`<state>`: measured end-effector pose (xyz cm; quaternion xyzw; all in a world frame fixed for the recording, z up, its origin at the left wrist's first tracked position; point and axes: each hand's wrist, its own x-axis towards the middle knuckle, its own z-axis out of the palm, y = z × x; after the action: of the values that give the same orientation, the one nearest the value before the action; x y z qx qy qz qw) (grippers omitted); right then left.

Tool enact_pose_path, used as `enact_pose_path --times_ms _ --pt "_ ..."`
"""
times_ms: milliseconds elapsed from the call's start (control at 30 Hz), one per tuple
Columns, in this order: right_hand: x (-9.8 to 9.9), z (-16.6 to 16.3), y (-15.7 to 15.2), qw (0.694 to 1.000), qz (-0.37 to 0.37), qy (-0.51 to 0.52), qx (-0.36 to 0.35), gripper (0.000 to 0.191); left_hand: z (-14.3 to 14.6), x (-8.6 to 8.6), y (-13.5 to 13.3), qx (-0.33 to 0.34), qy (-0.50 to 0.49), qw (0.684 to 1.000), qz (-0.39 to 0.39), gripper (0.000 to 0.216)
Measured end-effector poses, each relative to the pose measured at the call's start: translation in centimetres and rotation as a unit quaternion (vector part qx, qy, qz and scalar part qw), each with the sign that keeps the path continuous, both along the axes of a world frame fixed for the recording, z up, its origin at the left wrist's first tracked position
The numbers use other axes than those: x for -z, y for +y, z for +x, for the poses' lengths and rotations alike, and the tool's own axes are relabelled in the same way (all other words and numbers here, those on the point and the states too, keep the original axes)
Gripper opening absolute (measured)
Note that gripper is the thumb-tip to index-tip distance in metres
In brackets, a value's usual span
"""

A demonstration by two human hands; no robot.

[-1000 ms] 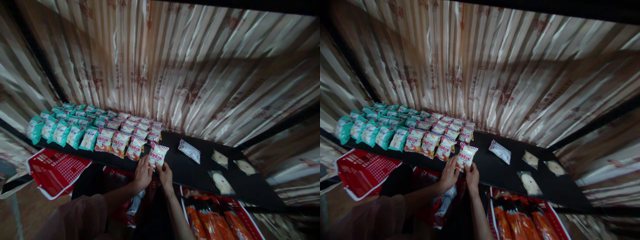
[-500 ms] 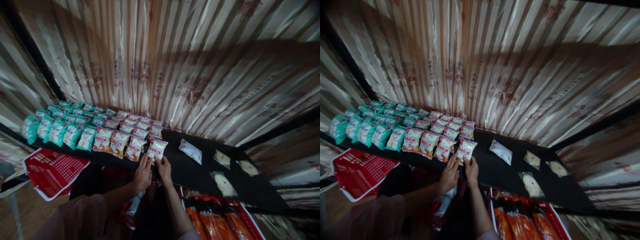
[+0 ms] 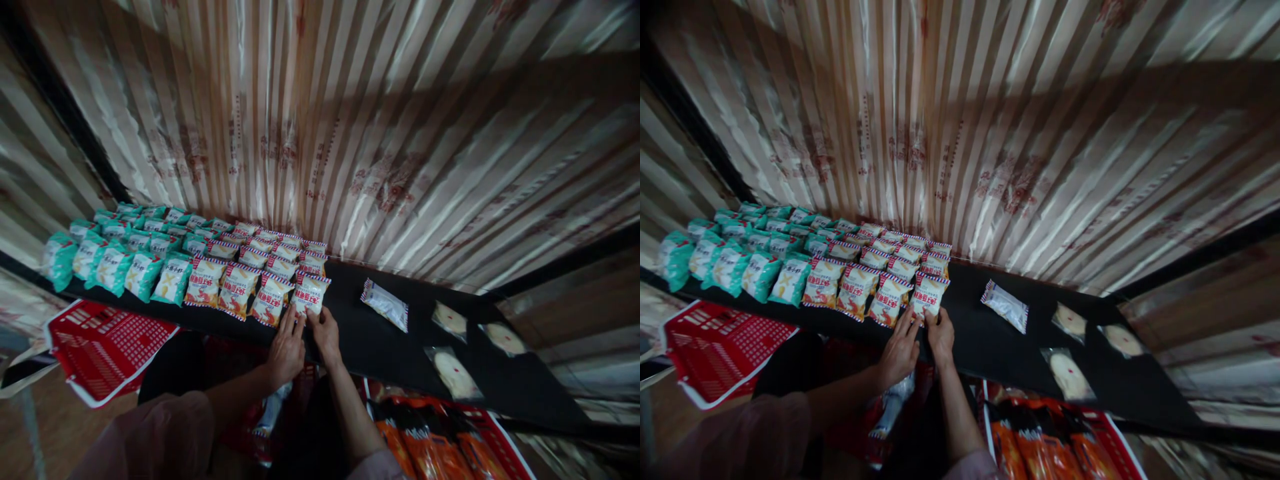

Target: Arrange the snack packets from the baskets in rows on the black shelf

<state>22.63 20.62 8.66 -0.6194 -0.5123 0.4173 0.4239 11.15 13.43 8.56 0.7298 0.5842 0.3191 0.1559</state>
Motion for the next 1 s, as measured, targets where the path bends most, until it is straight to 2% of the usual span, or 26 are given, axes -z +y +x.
enact_pose_path --times_ms 267,467,1000 --pt "-0.73 -0.52 -0.21 0.998 0.009 -0.065 0.008 0.043 0.05 0.36 0.27 -0.003 -0.008 1.0 -0.004 0.064" --pt "-0.55 -0.61 -0.19 0.998 0.024 -0.045 0.022 0.055 0.04 0.31 0.4 0.003 -0.005 1.0 -0.016 0.067" --pt "-0.63 -0.98 0.43 0.999 0.023 -0.023 -0.005 0.054 0.04 0.01 0.63 -0.002 -0.001 0.999 -0.039 0.066"
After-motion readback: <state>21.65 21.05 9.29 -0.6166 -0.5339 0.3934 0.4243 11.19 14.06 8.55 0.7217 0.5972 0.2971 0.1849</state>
